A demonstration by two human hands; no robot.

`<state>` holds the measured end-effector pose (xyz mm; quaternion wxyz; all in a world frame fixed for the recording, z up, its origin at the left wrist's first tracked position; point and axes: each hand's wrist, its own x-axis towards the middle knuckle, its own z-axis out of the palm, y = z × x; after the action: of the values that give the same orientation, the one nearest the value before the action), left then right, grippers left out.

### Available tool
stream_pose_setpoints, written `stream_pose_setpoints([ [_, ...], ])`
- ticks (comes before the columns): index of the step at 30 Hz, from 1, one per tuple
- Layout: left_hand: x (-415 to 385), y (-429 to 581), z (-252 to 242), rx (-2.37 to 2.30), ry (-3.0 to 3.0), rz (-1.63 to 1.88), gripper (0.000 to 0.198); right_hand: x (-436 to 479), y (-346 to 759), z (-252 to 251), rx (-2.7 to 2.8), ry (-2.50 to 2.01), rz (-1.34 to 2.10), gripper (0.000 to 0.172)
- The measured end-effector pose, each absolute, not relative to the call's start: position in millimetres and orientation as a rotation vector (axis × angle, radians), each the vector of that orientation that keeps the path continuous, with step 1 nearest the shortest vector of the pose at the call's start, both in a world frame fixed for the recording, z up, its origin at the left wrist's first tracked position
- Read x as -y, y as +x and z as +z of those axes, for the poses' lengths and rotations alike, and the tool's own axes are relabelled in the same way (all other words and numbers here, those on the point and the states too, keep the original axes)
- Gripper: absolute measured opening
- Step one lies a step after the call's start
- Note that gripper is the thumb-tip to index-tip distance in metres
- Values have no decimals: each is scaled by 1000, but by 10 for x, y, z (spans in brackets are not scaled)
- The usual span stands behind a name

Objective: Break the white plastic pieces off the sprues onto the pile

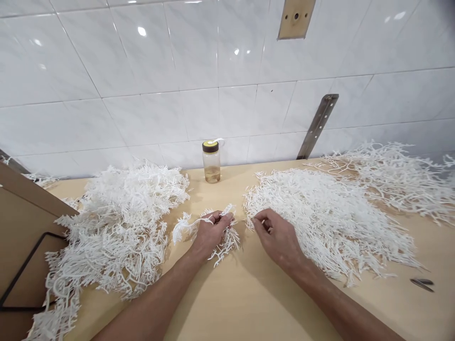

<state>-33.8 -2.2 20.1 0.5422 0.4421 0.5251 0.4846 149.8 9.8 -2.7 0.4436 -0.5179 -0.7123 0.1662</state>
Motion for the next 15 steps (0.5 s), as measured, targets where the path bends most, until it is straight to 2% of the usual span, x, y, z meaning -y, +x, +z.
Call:
stream_pose_setpoints([
  [2, 31, -338, 206, -1233, 1060, 1147, 40, -148, 1570, -4, 1709, -1350, 316, 12],
  [5, 43, -338, 212, -1213, 1063, 1147, 39, -134, 1570, 20, 1705, -1354, 319, 23],
  [11, 42, -303, 138, -1235, 1162, 1158, 36, 10, 1398, 3, 1819, -1249, 834, 30],
  [15, 39, -286, 91, -1223, 1240, 1137, 34, 13, 1371, -24, 1803, -1224, 1002, 27],
])
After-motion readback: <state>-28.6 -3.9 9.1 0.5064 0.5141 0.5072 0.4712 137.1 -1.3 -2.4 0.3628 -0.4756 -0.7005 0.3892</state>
